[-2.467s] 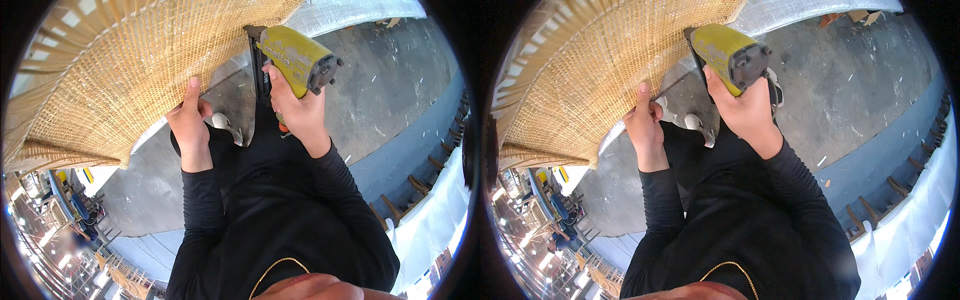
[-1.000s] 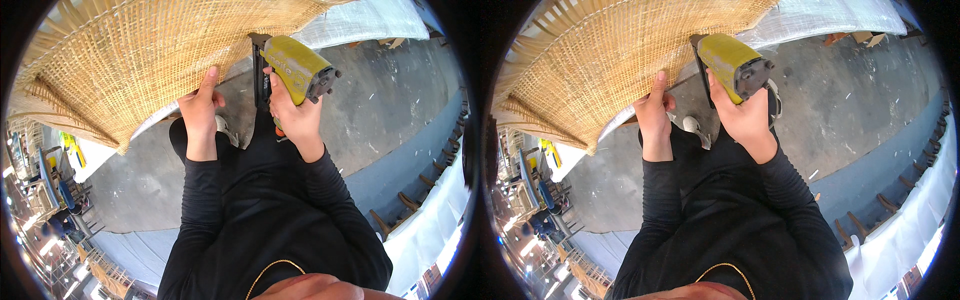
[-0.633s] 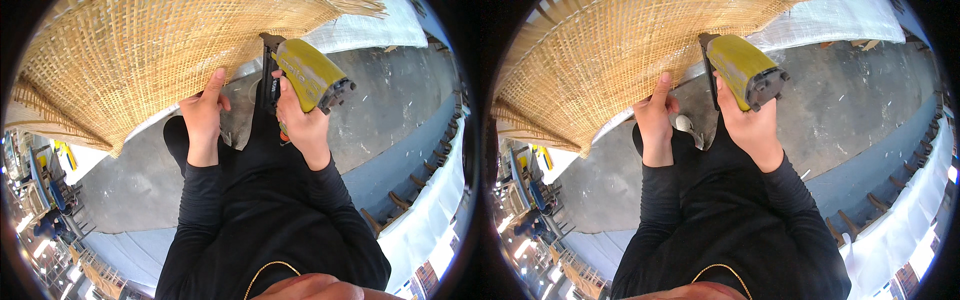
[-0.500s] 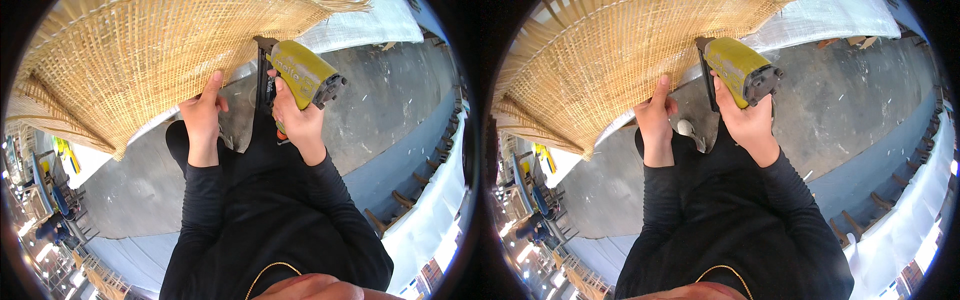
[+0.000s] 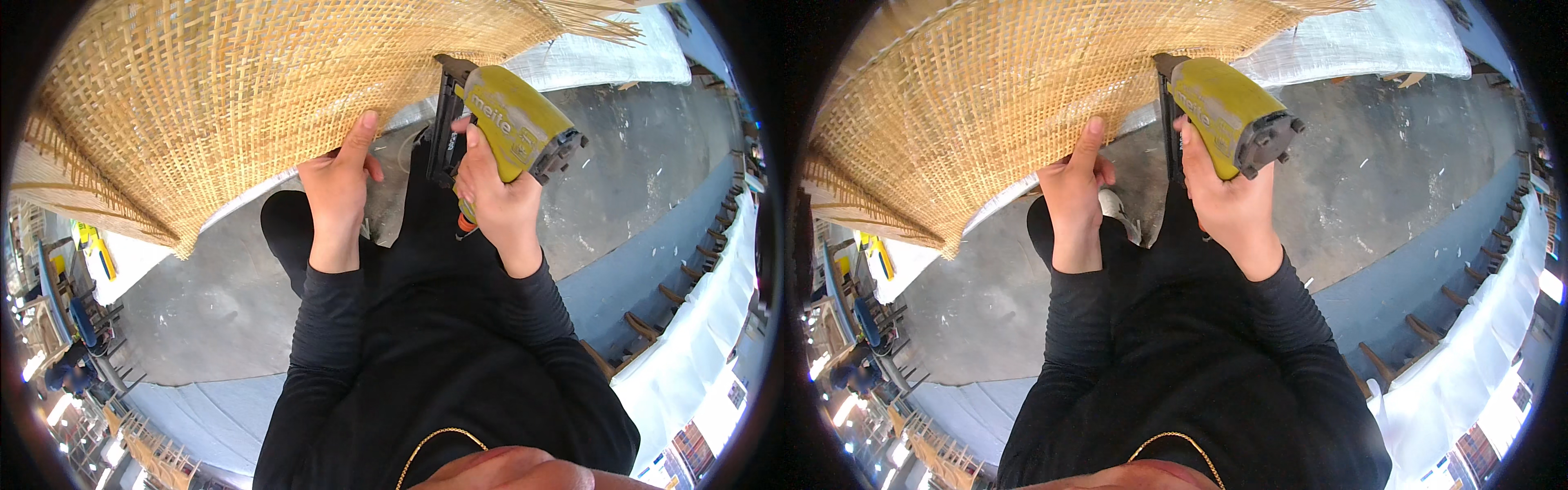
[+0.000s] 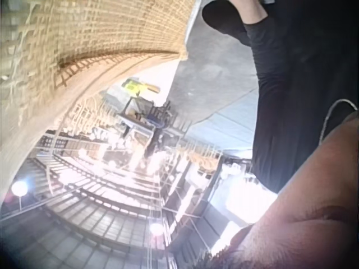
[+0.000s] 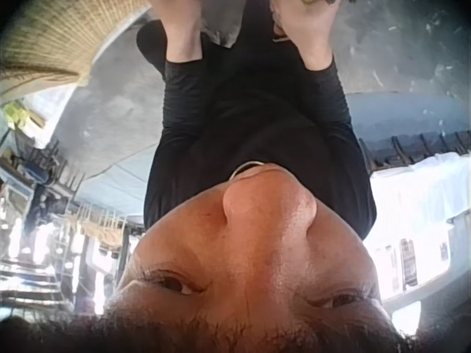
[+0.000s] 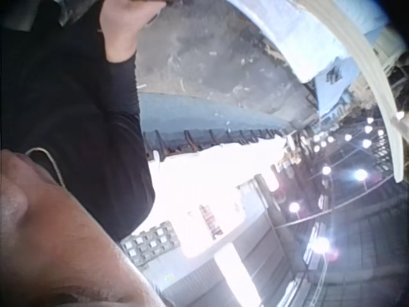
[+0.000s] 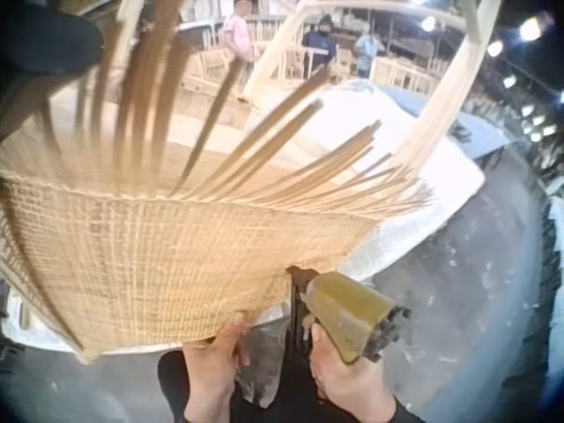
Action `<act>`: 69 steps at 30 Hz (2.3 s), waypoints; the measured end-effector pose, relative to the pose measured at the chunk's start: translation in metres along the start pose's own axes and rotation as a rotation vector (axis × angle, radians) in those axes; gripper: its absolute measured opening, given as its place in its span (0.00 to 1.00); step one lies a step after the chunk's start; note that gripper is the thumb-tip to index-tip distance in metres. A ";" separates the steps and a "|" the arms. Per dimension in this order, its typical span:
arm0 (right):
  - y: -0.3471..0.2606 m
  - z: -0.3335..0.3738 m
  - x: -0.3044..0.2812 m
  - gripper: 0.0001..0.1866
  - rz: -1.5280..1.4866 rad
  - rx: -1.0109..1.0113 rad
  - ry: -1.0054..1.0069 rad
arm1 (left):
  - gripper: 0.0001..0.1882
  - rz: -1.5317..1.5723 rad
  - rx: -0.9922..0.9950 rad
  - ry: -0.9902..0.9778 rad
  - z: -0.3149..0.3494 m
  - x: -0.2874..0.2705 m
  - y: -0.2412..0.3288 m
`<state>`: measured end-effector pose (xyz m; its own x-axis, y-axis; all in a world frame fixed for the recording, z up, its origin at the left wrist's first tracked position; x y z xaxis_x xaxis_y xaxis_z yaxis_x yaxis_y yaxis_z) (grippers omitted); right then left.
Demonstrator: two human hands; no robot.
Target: The person uses a pneumatic staple gun to attach woven cane webbing to the underside of a wooden chair frame. They pull the webbing taut, staple it along the frame's edge, and use a screwdriver to adjust the material. The chair is flipped to work on different sides.
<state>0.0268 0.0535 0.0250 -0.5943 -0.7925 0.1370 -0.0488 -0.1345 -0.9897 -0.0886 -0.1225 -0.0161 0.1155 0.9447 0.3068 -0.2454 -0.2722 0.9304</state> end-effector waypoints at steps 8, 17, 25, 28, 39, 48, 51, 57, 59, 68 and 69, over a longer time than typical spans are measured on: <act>-0.008 -0.002 0.005 0.08 -0.062 0.010 0.000 | 0.14 0.017 0.040 -0.006 -0.005 0.001 0.009; -0.009 0.001 0.011 0.11 0.025 -0.146 -0.002 | 0.13 0.023 0.031 0.004 -0.002 0.000 0.004; -0.008 0.004 0.016 0.10 -0.003 -0.020 -0.029 | 0.10 0.038 0.044 0.003 -0.005 -0.004 0.004; -0.010 0.008 0.025 0.10 -0.017 -0.043 -0.045 | 0.11 0.054 0.038 -0.005 -0.002 -0.004 0.003; -0.016 0.008 0.020 0.06 0.085 0.016 -0.060 | 0.14 0.054 0.055 -0.022 0.000 0.004 0.007; -0.014 0.035 -0.056 0.19 0.492 -0.354 -0.157 | 0.07 -0.633 0.508 0.431 0.075 -0.136 0.091; 0.020 0.047 -0.090 0.22 0.613 -0.323 -0.175 | 0.16 -1.130 0.913 0.764 0.095 -0.163 0.152; 0.079 0.057 -0.137 0.18 0.565 -0.030 -0.232 | 0.38 -0.493 0.666 0.446 0.033 -0.178 0.158; 0.085 0.060 -0.149 0.18 0.526 0.011 -0.233 | 0.37 -0.387 0.629 0.426 0.032 -0.174 0.155; 0.077 0.044 -0.150 0.18 0.441 0.049 -0.156 | 0.38 -0.294 0.599 0.301 0.058 -0.149 0.133; 0.071 0.044 -0.148 0.16 0.419 0.019 -0.151 | 0.37 -0.333 0.599 0.283 0.057 -0.152 0.132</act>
<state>0.1465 0.1346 -0.0640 -0.4359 -0.8587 -0.2695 0.1864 0.2069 -0.9605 -0.0840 -0.3122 0.0718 -0.1802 0.9836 0.0011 0.3361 0.0605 0.9399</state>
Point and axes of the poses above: each hand's wrist, its own z-axis away from the middle knuckle, its own x-axis out of the palm, y = z × x, the point moved 8 cm from there along -z, towards the middle knuckle, and after that the axes turned 3 degrees about -x, right-handed, at the moved point
